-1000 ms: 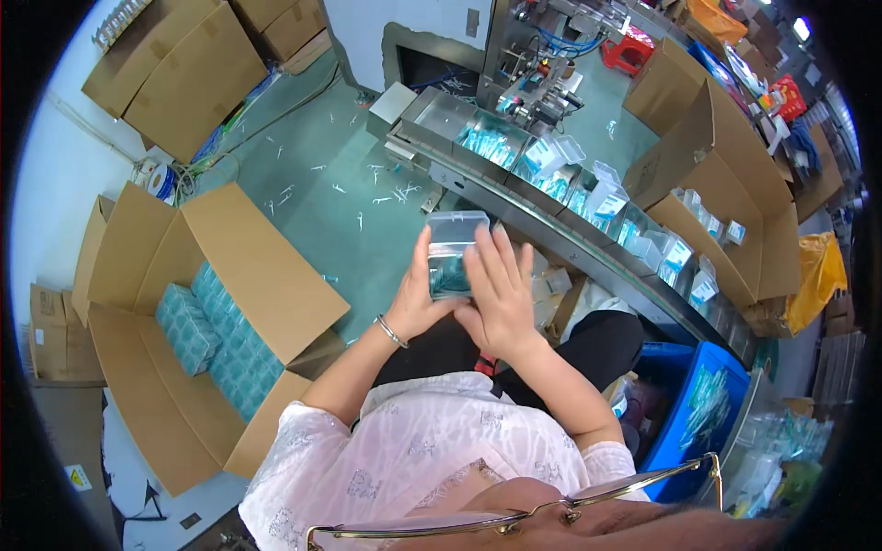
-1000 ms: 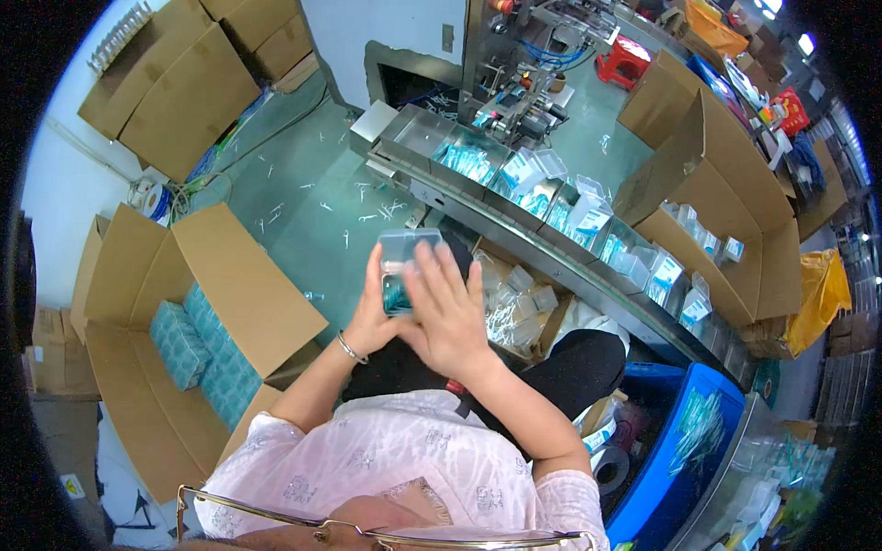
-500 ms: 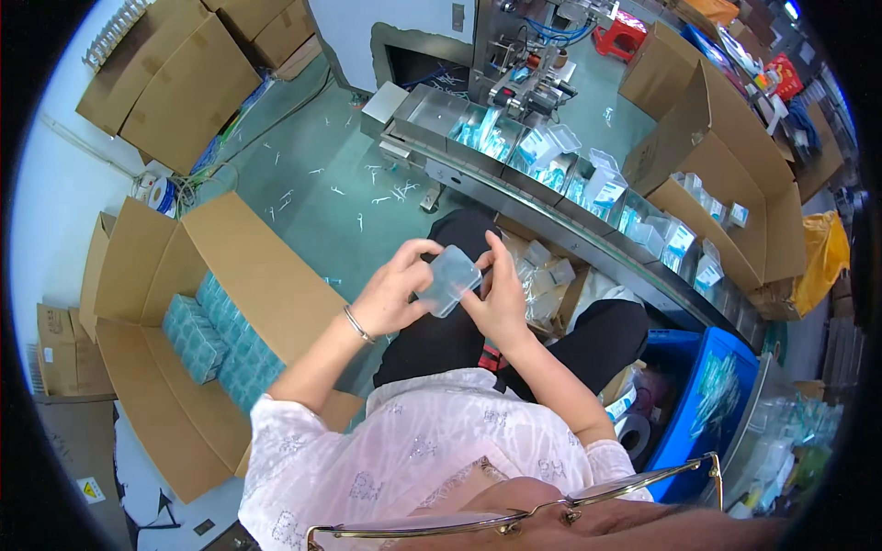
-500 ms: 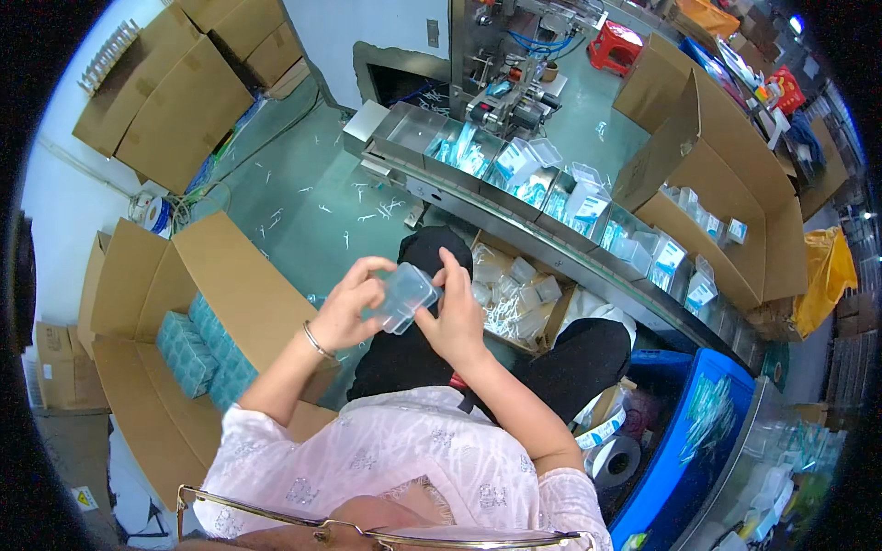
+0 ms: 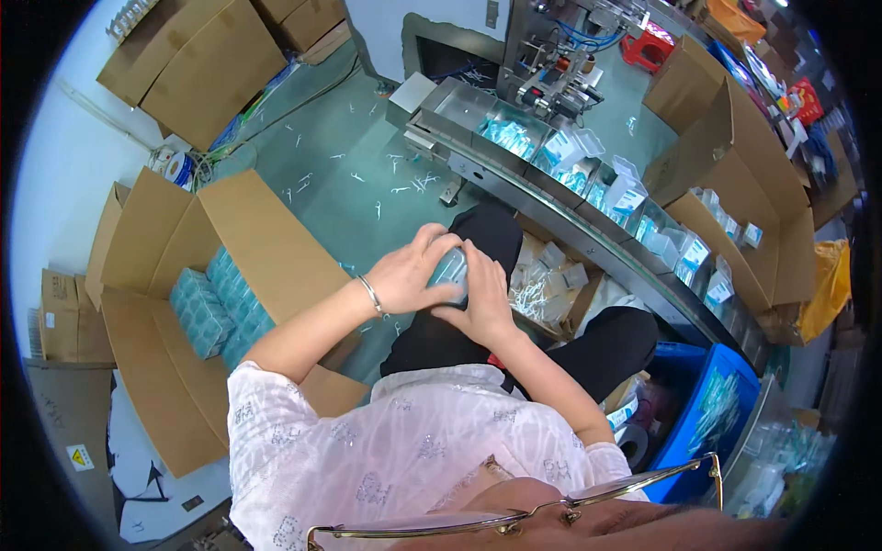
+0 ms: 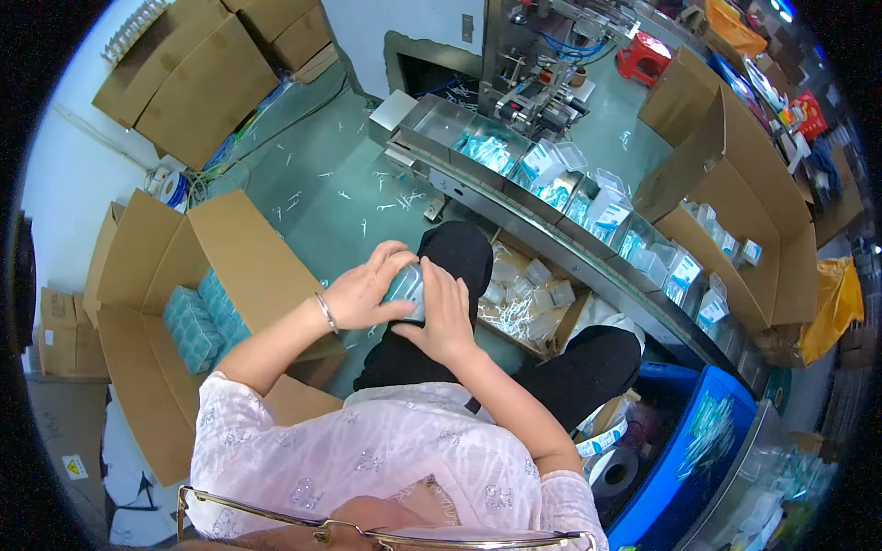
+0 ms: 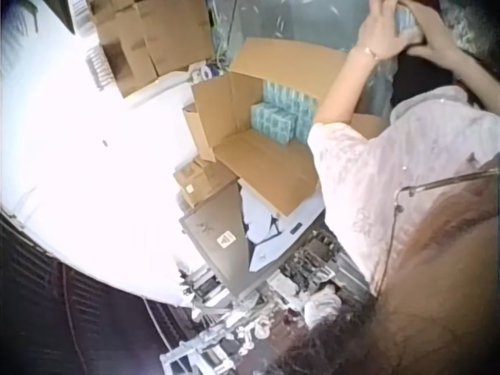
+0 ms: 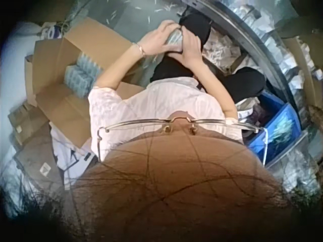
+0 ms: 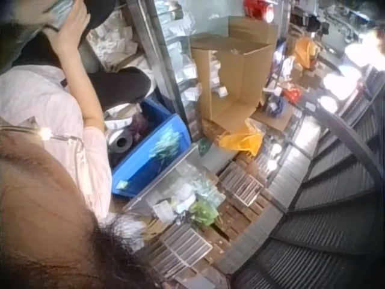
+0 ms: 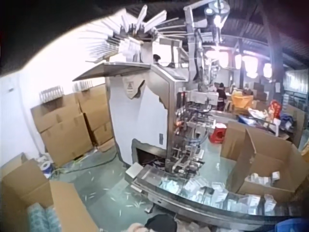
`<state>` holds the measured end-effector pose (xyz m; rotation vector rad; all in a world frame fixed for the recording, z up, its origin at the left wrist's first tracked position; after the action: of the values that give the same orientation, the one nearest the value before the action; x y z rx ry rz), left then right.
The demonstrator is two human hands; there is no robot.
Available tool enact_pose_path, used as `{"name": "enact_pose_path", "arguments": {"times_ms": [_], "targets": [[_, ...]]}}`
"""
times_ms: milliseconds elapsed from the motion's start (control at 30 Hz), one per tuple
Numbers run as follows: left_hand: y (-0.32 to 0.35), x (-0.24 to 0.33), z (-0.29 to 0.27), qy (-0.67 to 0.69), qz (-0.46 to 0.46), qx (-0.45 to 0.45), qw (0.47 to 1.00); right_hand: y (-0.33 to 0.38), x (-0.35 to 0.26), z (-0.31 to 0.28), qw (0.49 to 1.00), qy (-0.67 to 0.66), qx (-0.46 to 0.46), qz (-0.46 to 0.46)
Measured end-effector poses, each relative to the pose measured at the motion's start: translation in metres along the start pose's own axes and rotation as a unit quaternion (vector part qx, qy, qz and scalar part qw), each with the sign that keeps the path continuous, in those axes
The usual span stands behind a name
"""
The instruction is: The person packs bagged floss picks into plastic cases, closes the lids, and stacks them inside a cardboard box. The person then peels adhesive labels from a roll and applies them onto plastic cases by hand.
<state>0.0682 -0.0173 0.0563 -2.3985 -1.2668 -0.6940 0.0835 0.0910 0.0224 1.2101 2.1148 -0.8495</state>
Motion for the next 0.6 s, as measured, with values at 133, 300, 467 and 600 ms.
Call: {"name": "enact_pose_path", "arguments": {"times_ms": [133, 300, 467, 600], "targets": [[0.016, -0.018, -0.003, -0.003, -0.170, 0.025, 0.985, -0.011, -0.013, 0.017, 0.997, 0.069, 0.011, -0.028], [0.026, -0.044, 0.009, 0.143, -0.039, 0.076, 0.986, -0.016, -0.024, 0.024, 0.997, 0.021, -0.028, -0.063], [0.041, -0.053, 0.023, 0.217, -0.078, 0.063, 0.971, -0.006, -0.030, 0.029, 0.992, 0.064, -0.076, -0.072], [0.062, -0.038, 0.015, 0.167, -0.185, 0.092, 0.964, -0.007, -0.041, 0.040, 0.986, 0.110, -0.096, -0.085]]}}
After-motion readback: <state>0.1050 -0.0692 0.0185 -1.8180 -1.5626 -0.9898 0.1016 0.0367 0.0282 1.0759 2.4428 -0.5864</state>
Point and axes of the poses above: each hand's wrist, its own y-axis away from the middle knuckle, its own z-axis out of the palm, x = y × z, the point moved 7 cm from there along -y, towards the middle knuckle, and after that the axes turned 5 degrees about z, right-handed, at the moved point
